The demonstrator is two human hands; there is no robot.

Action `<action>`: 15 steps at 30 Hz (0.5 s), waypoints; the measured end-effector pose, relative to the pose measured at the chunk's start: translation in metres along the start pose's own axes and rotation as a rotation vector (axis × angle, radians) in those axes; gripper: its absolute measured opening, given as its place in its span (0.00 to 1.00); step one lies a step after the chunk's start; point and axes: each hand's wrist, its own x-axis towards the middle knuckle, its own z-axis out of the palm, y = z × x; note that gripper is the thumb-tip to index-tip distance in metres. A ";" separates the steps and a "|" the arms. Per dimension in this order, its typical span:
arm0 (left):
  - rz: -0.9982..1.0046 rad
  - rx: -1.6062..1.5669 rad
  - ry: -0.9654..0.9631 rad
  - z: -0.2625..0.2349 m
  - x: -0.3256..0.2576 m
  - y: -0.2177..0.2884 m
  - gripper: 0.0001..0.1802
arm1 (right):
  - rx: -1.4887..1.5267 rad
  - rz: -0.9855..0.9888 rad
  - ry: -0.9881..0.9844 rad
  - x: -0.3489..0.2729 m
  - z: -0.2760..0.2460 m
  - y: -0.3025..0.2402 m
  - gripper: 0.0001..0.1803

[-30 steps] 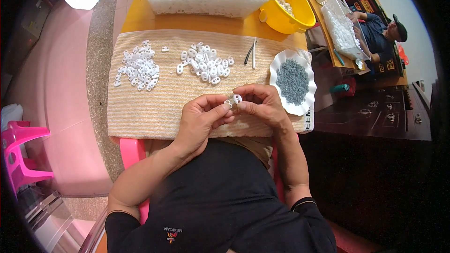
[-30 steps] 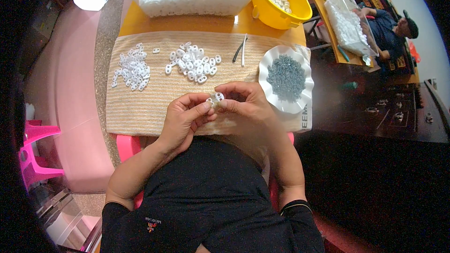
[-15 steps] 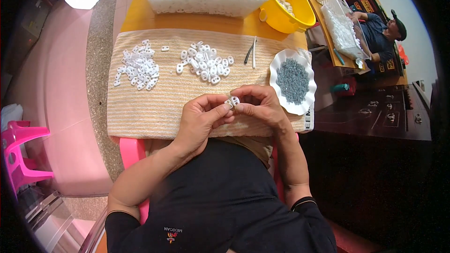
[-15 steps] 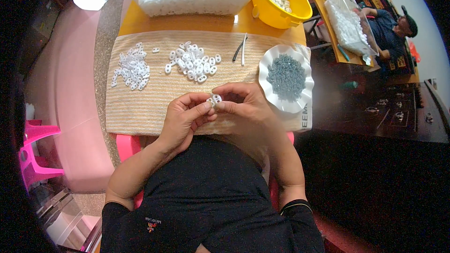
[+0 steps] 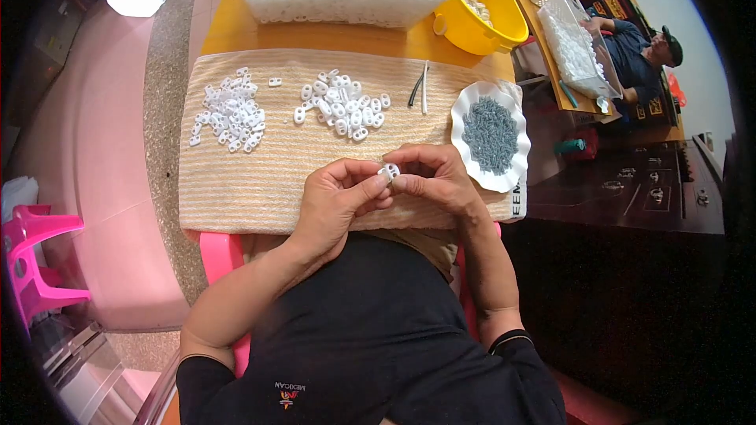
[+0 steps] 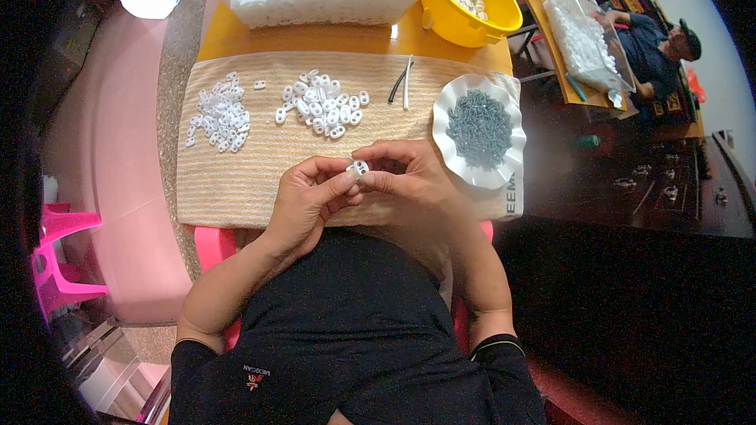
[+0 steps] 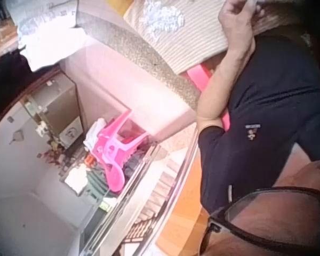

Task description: Assembling small white plastic rings by manually inserting grey connector pins.

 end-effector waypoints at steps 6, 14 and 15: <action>-0.008 0.012 -0.001 0.001 -0.001 0.001 0.07 | 0.078 -0.009 -0.006 -0.001 0.003 0.001 0.16; -0.048 -0.012 -0.003 0.002 -0.002 0.005 0.05 | 0.099 -0.004 0.007 -0.002 0.004 0.000 0.16; -0.061 -0.037 -0.011 0.002 -0.002 0.005 0.05 | 0.109 -0.001 0.007 -0.002 0.004 0.000 0.16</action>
